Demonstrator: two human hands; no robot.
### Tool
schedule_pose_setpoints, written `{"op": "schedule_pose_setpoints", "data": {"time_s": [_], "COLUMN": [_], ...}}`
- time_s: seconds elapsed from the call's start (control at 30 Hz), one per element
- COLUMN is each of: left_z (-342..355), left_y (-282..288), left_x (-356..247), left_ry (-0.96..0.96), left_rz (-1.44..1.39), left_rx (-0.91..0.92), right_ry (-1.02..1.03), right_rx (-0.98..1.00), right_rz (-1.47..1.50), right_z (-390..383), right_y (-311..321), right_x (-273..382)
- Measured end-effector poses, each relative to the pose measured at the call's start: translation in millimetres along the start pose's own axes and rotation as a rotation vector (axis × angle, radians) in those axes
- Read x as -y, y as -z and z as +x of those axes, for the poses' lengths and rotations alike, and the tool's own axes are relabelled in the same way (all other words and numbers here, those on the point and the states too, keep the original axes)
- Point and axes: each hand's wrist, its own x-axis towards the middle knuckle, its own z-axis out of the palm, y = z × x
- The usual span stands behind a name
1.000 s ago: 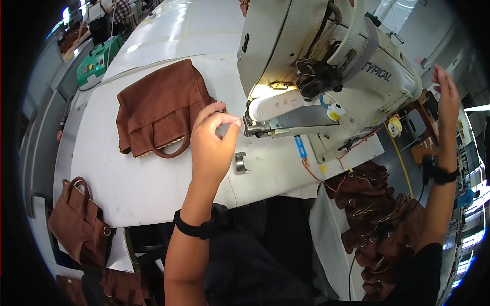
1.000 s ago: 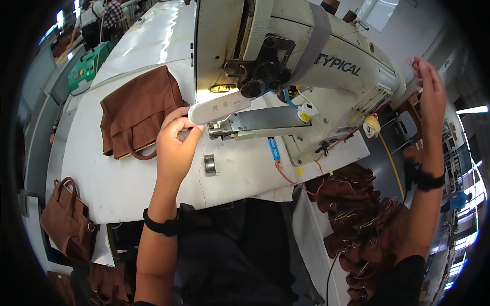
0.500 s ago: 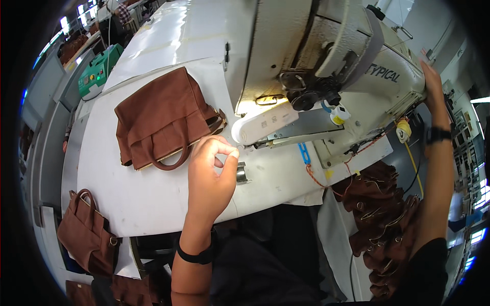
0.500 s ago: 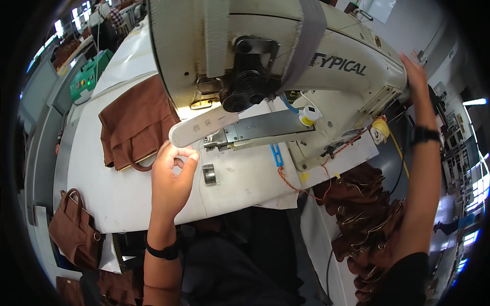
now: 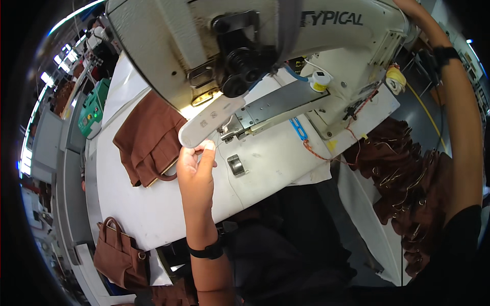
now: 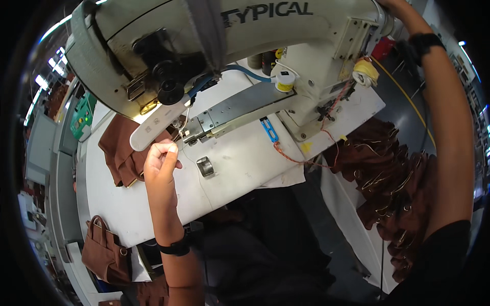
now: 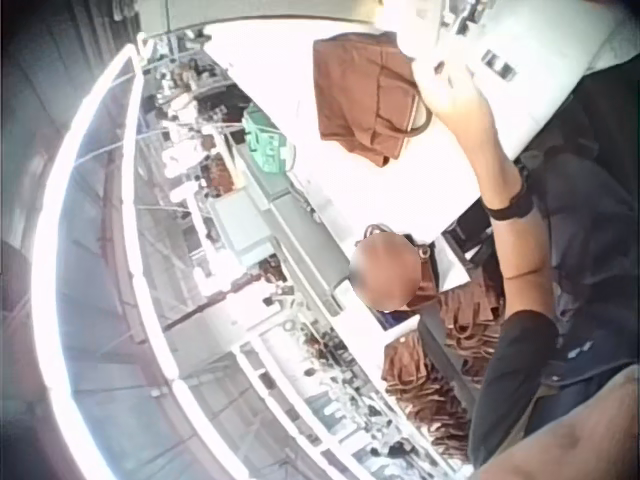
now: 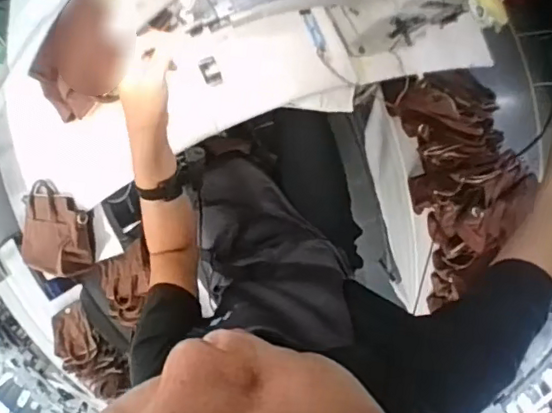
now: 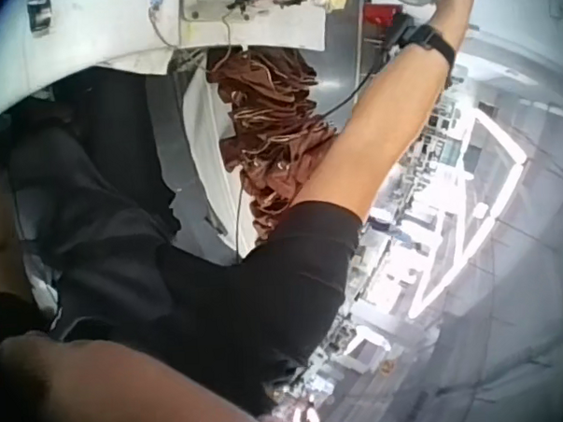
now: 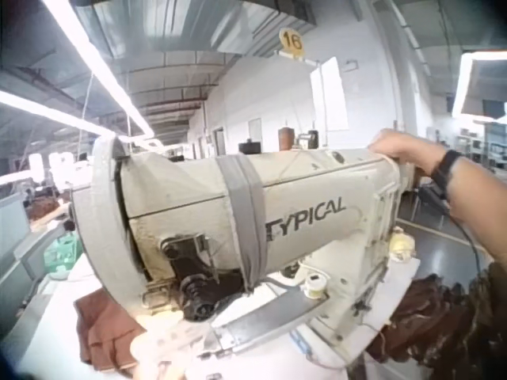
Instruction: The person sews a zipper onto a brown bag using an industrial sewing machine, then trims excess thread with scissors. They handle a small metal component and a spool of thread, placing them on the table before resuming sewing.
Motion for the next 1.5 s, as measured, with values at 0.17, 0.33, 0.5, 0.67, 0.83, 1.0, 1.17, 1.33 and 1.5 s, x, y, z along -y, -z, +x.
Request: {"op": "schedule_pose_setpoints", "data": {"time_s": [0.17, 0.33, 0.5, 0.67, 0.83, 1.0, 1.17, 1.33, 1.5], "left_z": [4.0, 4.6, 2.4, -6.0, -7.7, 5.5, -5.5, -14.9, -26.2], "left_y": [-3.9, 1.7, 4.4, 0.3, -32.5, -19.7, -7.9, 14.7, 21.2], "left_x": [6.6, 1.6, -9.6, -11.0, -13.5, -3.8, -26.2, -31.7, -28.2], "left_ry": [0.115, 0.173, 0.152, 0.118, -0.248, -0.552, -0.097, 0.189, 0.067], "left_rz": [-0.184, -0.377, -0.764, -0.288, 0.356, 0.656, 0.369, 0.244, 0.283], "left_rx": [0.049, 0.052, 0.044, 0.063, -0.134, -0.275, -0.061, 0.133, 0.102], "right_ry": [0.044, 0.093, 0.072, -0.123, -0.095, -0.138, 0.161, 0.781, 1.014], "right_rx": [-0.247, -0.465, -0.414, -0.365, -0.345, -0.317, -0.678, -0.132, 0.289], "right_rz": [0.451, 0.535, 0.546, 1.042, 1.115, 1.050, 0.819, 0.696, 0.575], "right_z": [13.9, -62.8, -76.7, -75.5, -75.5, -85.9, -157.9, -298.2, -349.2], "right_y": [-28.9, -92.1, -90.8, -88.1, -90.3, -88.3, -38.7, -51.8, -132.8], "right_x": [-111.2, -152.9, -119.0, -106.0, -108.9, -83.0, -52.9, 56.4, 144.0]}}
